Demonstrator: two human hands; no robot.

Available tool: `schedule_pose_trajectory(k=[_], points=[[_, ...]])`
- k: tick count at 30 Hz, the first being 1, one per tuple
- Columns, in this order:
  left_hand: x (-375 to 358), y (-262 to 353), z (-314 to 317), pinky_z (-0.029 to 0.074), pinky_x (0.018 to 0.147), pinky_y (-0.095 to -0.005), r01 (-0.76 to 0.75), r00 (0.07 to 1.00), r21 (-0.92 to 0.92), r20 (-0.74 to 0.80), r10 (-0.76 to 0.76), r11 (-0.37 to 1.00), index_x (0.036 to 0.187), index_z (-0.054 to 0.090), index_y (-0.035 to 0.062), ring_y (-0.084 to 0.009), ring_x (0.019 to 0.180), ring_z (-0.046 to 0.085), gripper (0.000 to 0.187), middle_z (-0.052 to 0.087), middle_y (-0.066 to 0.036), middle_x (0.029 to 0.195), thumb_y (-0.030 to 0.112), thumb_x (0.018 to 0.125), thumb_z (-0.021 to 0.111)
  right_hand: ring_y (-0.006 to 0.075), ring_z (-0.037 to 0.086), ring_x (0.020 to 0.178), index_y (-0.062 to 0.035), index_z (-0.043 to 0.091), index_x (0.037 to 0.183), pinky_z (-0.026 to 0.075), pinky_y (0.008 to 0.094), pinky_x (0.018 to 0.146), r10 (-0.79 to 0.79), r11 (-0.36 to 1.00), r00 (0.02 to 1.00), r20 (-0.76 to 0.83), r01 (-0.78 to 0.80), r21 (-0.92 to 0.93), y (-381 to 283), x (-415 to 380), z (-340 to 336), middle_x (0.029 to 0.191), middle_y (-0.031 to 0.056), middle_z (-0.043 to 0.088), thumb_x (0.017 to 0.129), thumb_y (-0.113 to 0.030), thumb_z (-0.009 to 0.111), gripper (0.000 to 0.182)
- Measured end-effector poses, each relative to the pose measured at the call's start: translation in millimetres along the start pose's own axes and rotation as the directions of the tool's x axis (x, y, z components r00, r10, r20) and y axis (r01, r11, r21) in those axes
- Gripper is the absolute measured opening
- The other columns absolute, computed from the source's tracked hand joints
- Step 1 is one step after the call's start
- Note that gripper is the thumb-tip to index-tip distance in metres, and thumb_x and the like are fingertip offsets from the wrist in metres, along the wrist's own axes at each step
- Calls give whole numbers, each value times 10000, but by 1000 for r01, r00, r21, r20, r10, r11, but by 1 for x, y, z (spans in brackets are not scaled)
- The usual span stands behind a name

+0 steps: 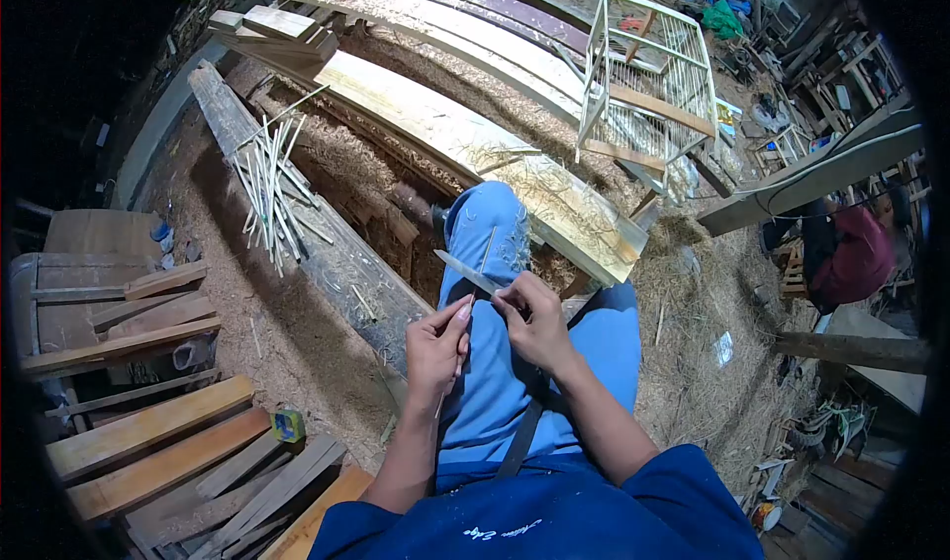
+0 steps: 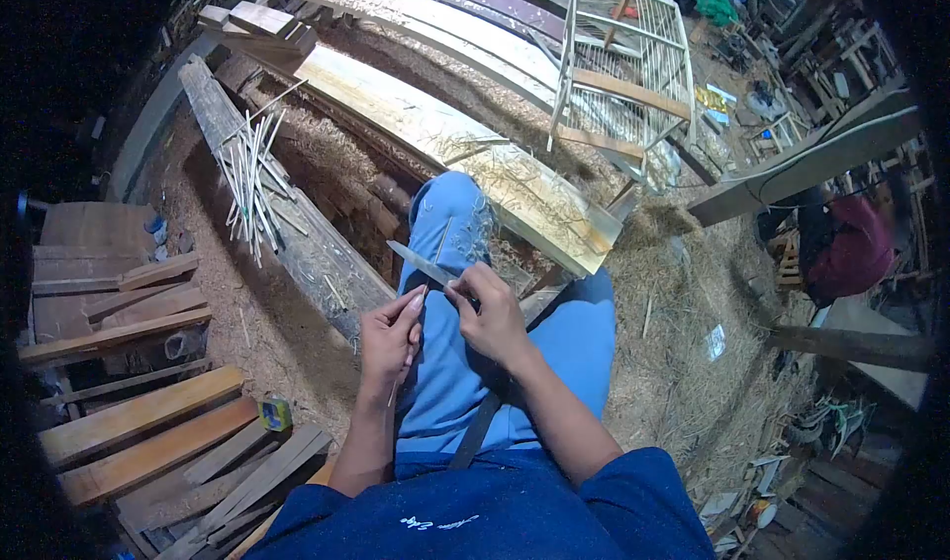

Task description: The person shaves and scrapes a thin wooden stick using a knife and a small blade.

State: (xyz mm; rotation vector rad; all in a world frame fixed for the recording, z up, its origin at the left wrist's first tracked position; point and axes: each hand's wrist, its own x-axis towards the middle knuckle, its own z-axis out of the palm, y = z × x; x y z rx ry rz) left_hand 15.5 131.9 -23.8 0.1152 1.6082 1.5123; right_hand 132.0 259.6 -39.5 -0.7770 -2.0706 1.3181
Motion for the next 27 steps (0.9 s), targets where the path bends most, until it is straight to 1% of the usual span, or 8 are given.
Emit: schedule_pose_trajectory(k=[8,11,16,17,19,20,25,27], points=[[-38,-6,-16,269,339,-209,114,993,-41,16,-114,993,1239,713,-23,-25,377,391,299,569,16,594,113,973,723,393,647,836,22,605,916,504,444,729,32,999,999,-35,-31,16,6,3,4,884,183,601,884,-2,695,99],[-55,-13,-26,269,342,-207,153,988,-10,11,-153,988,1241,711,-28,-25,379,398,301,579,13,600,110,974,720,399,645,839,24,614,933,506,449,733,40,999,997,-59,-40,-10,8,3,6,888,185,603,889,-8,692,94],[-44,2,-13,285,345,-207,136,990,-14,-39,-136,991,1248,707,-30,-31,380,410,303,585,7,595,132,992,701,369,659,815,31,629,930,513,420,708,-11,1000,993,-120,9,-16,5,9,6,882,181,607,883,1,700,91],[-34,5,-8,290,346,-209,97,995,-6,-39,-97,995,1249,707,-29,-33,380,416,309,589,5,596,146,993,703,369,659,815,31,629,930,513,420,708,-17,1000,993,-117,16,-16,1,11,4,882,181,607,883,1,700,91],[-15,11,1,294,346,-210,57,998,0,-35,-57,998,1250,707,-27,-35,381,422,316,593,4,596,160,995,704,339,664,778,30,629,916,515,404,686,38,999,999,-21,-37,26,-7,12,-1,865,176,606,878,1,712,96],[-5,14,5,299,347,-213,24,999,26,-44,-23,999,1243,708,-31,-36,382,427,321,597,3,596,170,992,709,322,662,752,25,631,920,515,400,673,-5,999,999,-36,6,41,-4,9,2,852,168,607,876,-3,719,102],[14,15,8,316,349,-224,-21,999,97,-40,25,995,1191,723,-49,-39,382,435,312,602,-2,587,178,978,730,348,663,780,18,615,900,512,418,685,-8,1000,1000,-16,9,29,-3,5,7,846,168,603,880,-8,711,102],[10,12,10,315,350,-220,-11,998,88,-65,17,996,1190,734,-28,-36,384,431,287,597,1,589,163,976,732,372,656,800,14,605,900,507,441,694,-14,1000,1000,-20,14,-11,-1,3,8,858,171,599,889,-17,701,102]])
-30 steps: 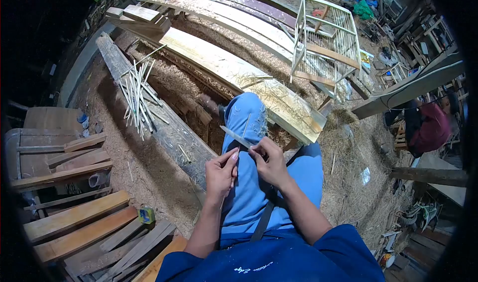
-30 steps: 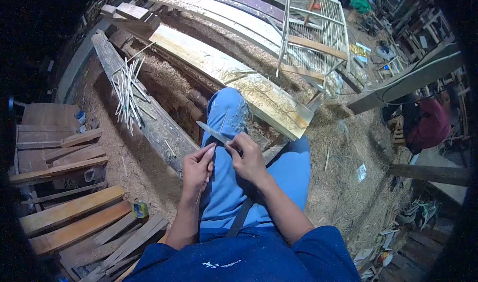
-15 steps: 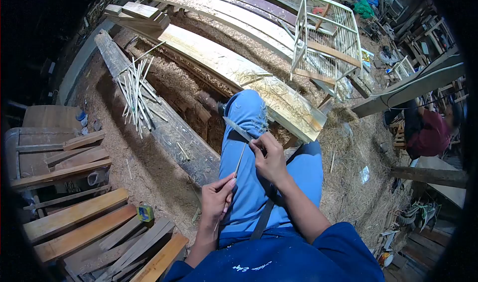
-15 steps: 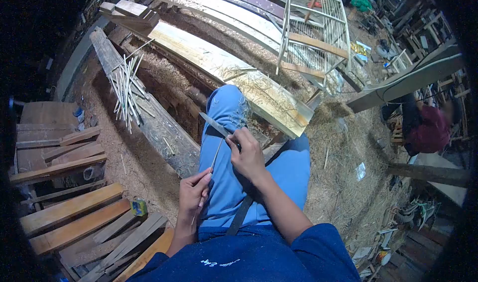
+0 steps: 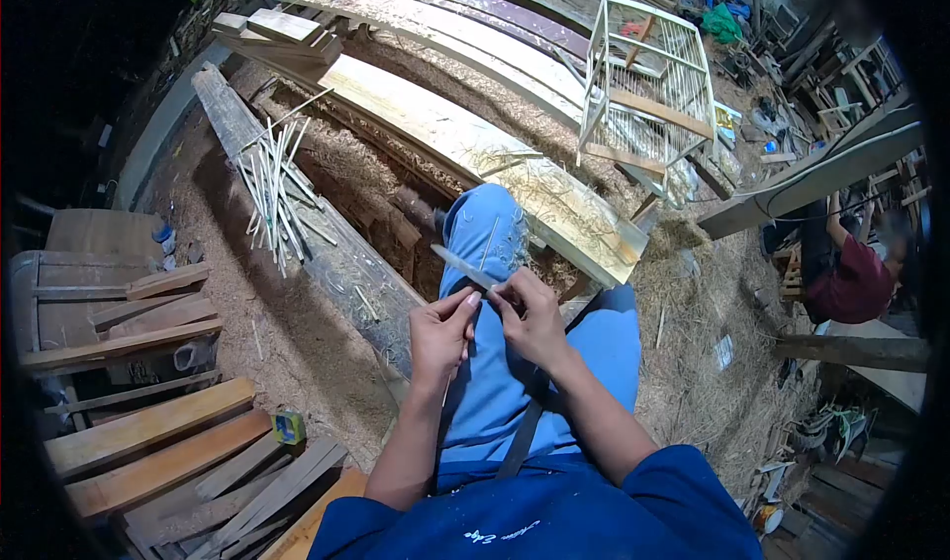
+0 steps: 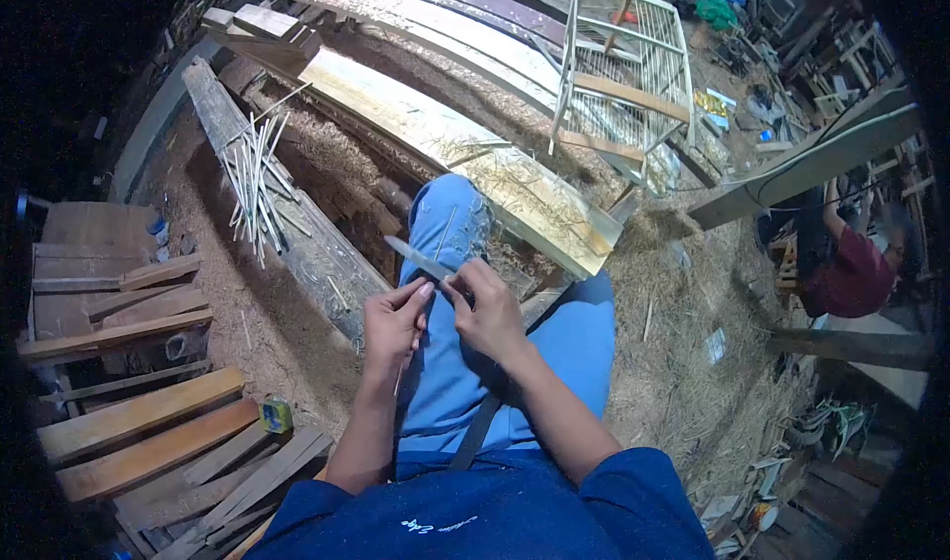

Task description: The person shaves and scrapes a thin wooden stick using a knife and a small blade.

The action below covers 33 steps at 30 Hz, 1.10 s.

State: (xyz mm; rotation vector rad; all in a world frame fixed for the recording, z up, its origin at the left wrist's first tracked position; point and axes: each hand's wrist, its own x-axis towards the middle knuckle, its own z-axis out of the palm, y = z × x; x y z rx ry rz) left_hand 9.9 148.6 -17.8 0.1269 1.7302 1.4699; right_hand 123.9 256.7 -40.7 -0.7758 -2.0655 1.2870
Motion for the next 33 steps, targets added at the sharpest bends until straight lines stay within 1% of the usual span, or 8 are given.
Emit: schedule_pose_trajectory(k=[6,16,18,22,24,26,28,33], points=[[-17,-9,-5,310,351,-210,-14,999,-44,33,15,999,1215,739,10,-27,389,415,267,584,9,593,134,979,723,387,649,812,7,604,914,503,456,697,15,999,1000,-26,-17,-46,-2,0,-2,877,170,594,892,-22,697,100],[-69,-27,-37,299,346,-207,115,992,22,42,-116,993,1215,736,0,-25,385,407,270,584,3,586,123,976,722,406,640,823,11,608,918,500,465,708,21,999,997,-80,-25,-48,10,3,3,880,187,595,887,-25,700,104],[-72,-31,-42,299,347,-207,131,990,-60,54,-128,990,1230,728,-3,-30,386,415,281,590,-1,594,132,984,712,411,639,828,19,610,910,503,464,716,18,998,996,-87,-22,-51,9,4,2,879,194,599,883,-19,697,99],[-50,-16,-25,301,350,-210,110,994,-99,6,-110,989,1235,720,-19,-35,387,426,294,598,-5,602,155,998,698,400,640,810,26,613,903,504,455,709,-24,999,997,-74,21,-43,0,4,1,871,189,600,882,-21,699,100],[-31,-4,-13,309,354,-211,28,999,-22,16,-27,999,1240,717,-17,-35,389,427,304,598,-3,602,180,1011,686,384,646,797,26,618,906,507,441,704,-20,999,1000,-8,20,25,-4,3,-3,864,184,600,884,-22,701,98],[-14,3,-7,311,354,-212,3,1000,3,18,-3,1000,1243,719,-7,-33,389,422,302,595,0,600,182,1011,687,373,653,794,28,621,913,510,429,696,-59,998,998,1,59,8,-4,0,-5,860,179,601,889,-24,702,99],[-5,1,-5,313,354,-213,-22,1000,34,18,21,999,1246,721,2,-32,390,418,299,592,4,598,184,1011,688,370,658,803,27,621,916,511,432,693,5,1000,998,67,-6,16,-7,-2,-5,866,176,600,890,-24,699,97],[-15,-5,-7,315,352,-216,-38,999,28,36,37,999,1232,735,23,-28,394,420,278,590,5,595,172,999,704,393,650,804,16,619,914,501,463,685,4,999,1000,-15,-4,-36,2,-1,1,877,178,594,893,-34,698,96]])
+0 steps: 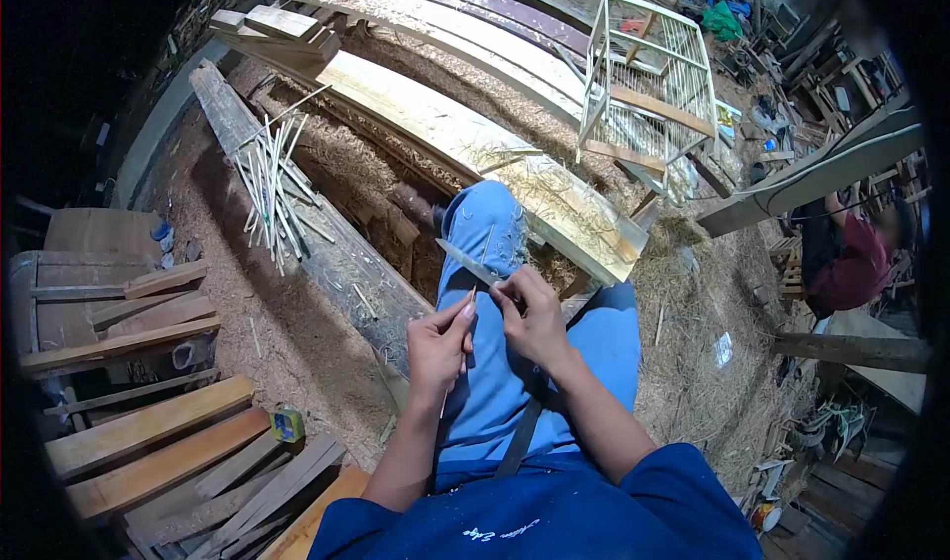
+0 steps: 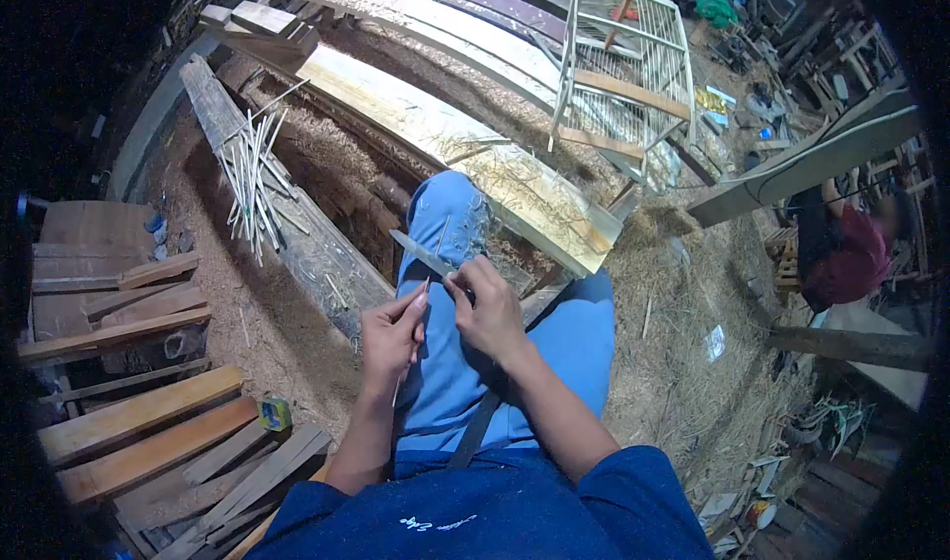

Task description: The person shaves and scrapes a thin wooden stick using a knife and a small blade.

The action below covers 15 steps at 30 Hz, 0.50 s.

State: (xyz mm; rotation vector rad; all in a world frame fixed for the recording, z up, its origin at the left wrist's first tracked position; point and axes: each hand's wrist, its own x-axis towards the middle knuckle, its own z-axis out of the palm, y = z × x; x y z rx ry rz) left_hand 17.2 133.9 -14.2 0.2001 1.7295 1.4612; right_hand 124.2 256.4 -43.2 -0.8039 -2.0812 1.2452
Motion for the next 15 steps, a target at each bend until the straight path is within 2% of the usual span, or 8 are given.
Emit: schedule_pose_trajectory(k=[7,11,12,15], points=[[-36,-13,-18,315,351,-213,76,997,37,7,-76,996,1224,740,25,-27,393,418,262,588,7,594,143,994,700,404,645,827,12,618,917,497,468,710,28,1000,999,-33,-27,13,8,2,0,887,180,600,896,-42,695,96],[-55,-24,-32,320,346,-213,88,996,-39,37,-87,995,1234,728,7,-39,385,431,269,610,-9,609,113,990,684,405,634,821,16,614,912,489,471,709,37,999,997,-73,-39,-24,6,4,1,881,186,595,896,-40,692,98],[-54,-27,-34,319,343,-214,95,994,-64,51,-92,993,1246,710,-4,-45,378,435,274,619,-21,616,104,999,663,257,571,692,30,625,917,467,350,654,-20,999,994,-105,16,-38,4,4,1,817,134,551,889,-17,724,113],[-41,-14,-26,315,340,-216,88,993,-68,85,-82,994,1263,682,-14,-44,375,432,281,619,-28,625,106,1012,643,246,556,688,18,632,927,457,342,652,13,1000,997,-71,-15,-24,-2,11,-10,836,118,546,875,-27,742,129]])
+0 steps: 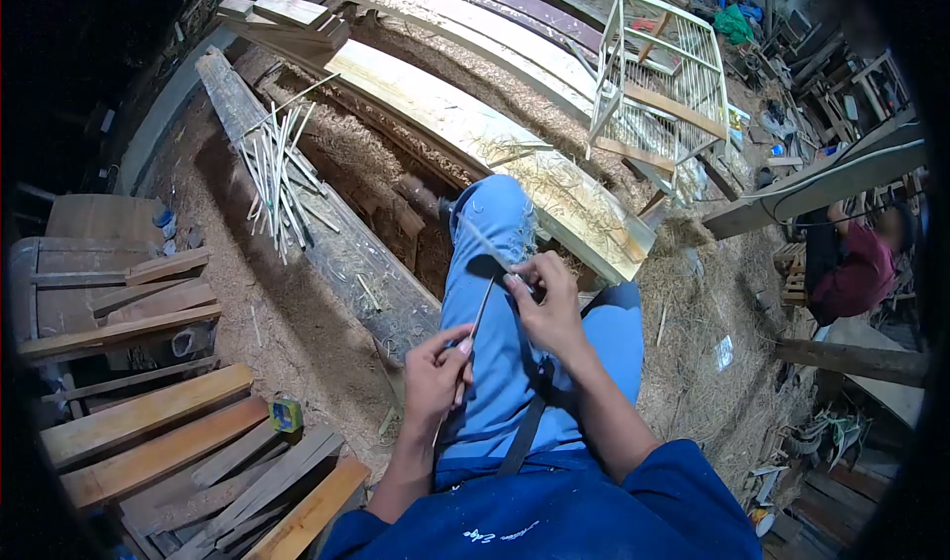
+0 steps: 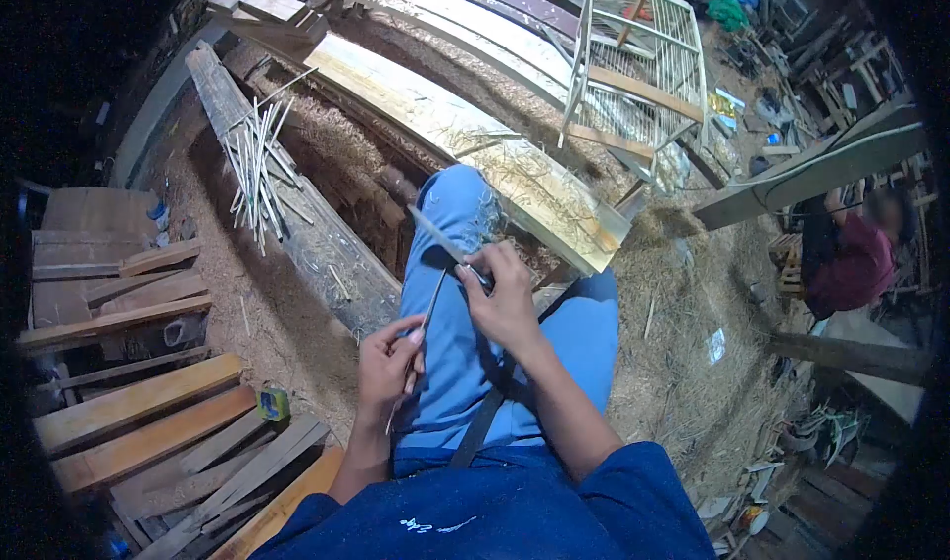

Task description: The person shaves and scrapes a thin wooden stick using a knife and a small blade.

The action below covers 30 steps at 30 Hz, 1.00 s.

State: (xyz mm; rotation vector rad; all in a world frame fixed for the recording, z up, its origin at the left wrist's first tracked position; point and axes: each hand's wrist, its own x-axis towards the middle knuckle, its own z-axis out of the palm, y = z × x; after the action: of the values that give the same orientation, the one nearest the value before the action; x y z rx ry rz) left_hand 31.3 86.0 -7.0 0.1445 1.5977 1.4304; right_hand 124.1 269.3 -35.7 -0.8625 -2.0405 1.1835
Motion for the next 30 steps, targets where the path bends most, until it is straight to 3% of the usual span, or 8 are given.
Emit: schedule_pose_trajectory(k=[2,6,8,13,15,21,24,30], points=[[14,16,9,312,339,-218,30,999,5,15,-30,1000,1235,658,-27,-48,373,431,256,619,-35,629,116,1027,624,216,563,694,10,673,984,464,331,652,15,1000,1000,10,-15,-14,-1,2,-7,864,106,558,862,-32,757,154],[41,30,21,312,342,-216,-49,998,40,34,47,998,1155,645,-43,-56,375,444,224,631,-47,643,146,1038,619,155,648,741,-16,737,1101,511,296,670,-50,998,995,82,46,46,10,-2,-13,919,107,642,853,-51,790,256],[51,34,25,313,342,-216,-48,999,82,20,47,995,1154,643,-54,-56,376,448,236,634,-49,646,148,1034,628,246,696,818,-46,762,1070,551,355,740,117,980,983,141,-138,145,14,-7,-10,907,140,694,841,-94,816,240],[55,32,28,315,342,-213,-39,999,53,31,38,998,1146,640,-61,-57,373,446,238,636,-50,644,142,1023,647,247,719,811,-41,760,1069,554,349,736,177,974,979,100,-189,128,5,-13,-8,921,162,733,853,-89,804,226],[56,31,27,316,341,-215,-33,999,68,33,31,997,1140,639,-63,-58,373,445,244,634,-46,637,145,1015,661,269,726,817,-41,759,1045,554,360,728,66,986,995,73,-77,151,8,-18,-3,926,167,736,875,-81,776,175],[59,17,23,292,330,-209,-75,997,33,7,75,997,1118,630,-47,-49,372,426,230,605,-31,618,152,1011,670,324,709,810,-52,750,999,545,402,693,-47,998,999,6,47,43,10,-19,7,902,132,701,883,-100,765,126],[52,13,20,298,331,-207,-84,996,-35,-5,84,996,1140,640,-48,-50,374,424,228,598,-28,614,140,1013,664,330,700,804,-61,748,999,537,418,671,-43,998,999,20,44,-51,2,-22,9,886,115,674,879,-114,771,133],[34,6,10,317,345,-212,-49,999,-85,-17,48,995,1135,668,-45,-42,388,431,192,602,-22,617,103,1014,657,324,687,745,-77,736,1011,526,428,635,-81,995,997,-12,80,-61,7,-21,16,872,101,655,890,-130,760,134]])
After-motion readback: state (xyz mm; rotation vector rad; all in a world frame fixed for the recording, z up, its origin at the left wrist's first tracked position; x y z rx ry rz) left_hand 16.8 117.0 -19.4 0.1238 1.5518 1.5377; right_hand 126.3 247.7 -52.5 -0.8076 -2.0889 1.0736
